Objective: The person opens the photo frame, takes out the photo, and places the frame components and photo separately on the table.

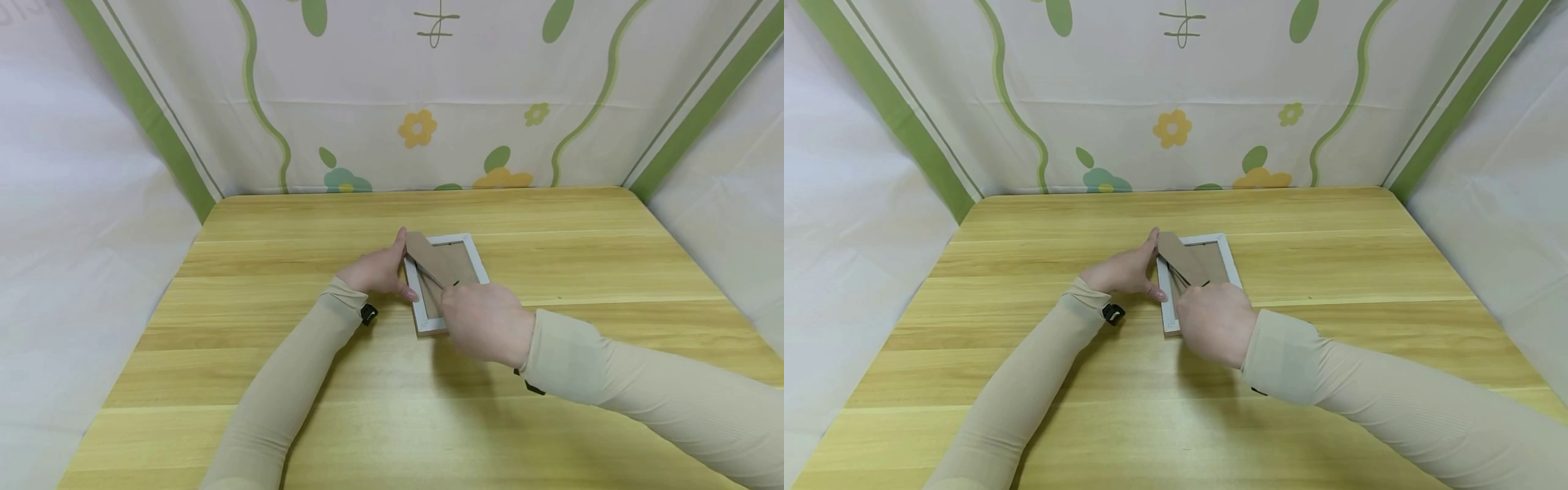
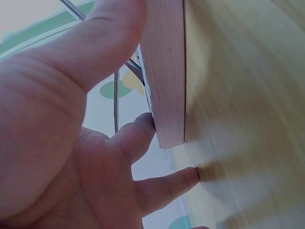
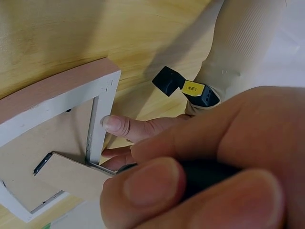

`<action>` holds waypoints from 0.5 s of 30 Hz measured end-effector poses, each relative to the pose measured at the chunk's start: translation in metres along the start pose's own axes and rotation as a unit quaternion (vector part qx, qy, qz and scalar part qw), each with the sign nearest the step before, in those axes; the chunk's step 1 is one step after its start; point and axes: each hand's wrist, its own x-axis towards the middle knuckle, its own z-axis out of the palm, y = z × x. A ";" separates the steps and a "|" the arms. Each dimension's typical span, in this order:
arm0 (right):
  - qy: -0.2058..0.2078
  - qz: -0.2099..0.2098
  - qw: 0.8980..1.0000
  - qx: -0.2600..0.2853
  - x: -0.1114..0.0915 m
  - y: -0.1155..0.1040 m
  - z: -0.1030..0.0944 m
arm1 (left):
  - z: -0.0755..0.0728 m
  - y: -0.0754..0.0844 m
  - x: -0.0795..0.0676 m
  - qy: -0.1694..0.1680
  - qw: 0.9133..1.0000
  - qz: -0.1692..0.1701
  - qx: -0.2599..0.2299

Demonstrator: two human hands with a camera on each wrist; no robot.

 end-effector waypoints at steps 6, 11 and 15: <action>0.007 0.001 1.000 -0.001 -0.001 0.001 -0.001 | 0.000 0.000 0.000 -0.003 1.000 -0.003 0.000; 0.009 0.013 1.000 0.007 -0.004 -0.001 -0.003 | 0.000 0.000 0.000 -0.002 1.000 -0.003 0.003; 0.016 0.016 1.000 0.009 -0.006 -0.003 -0.004 | 0.000 0.000 0.000 -0.001 1.000 -0.003 0.004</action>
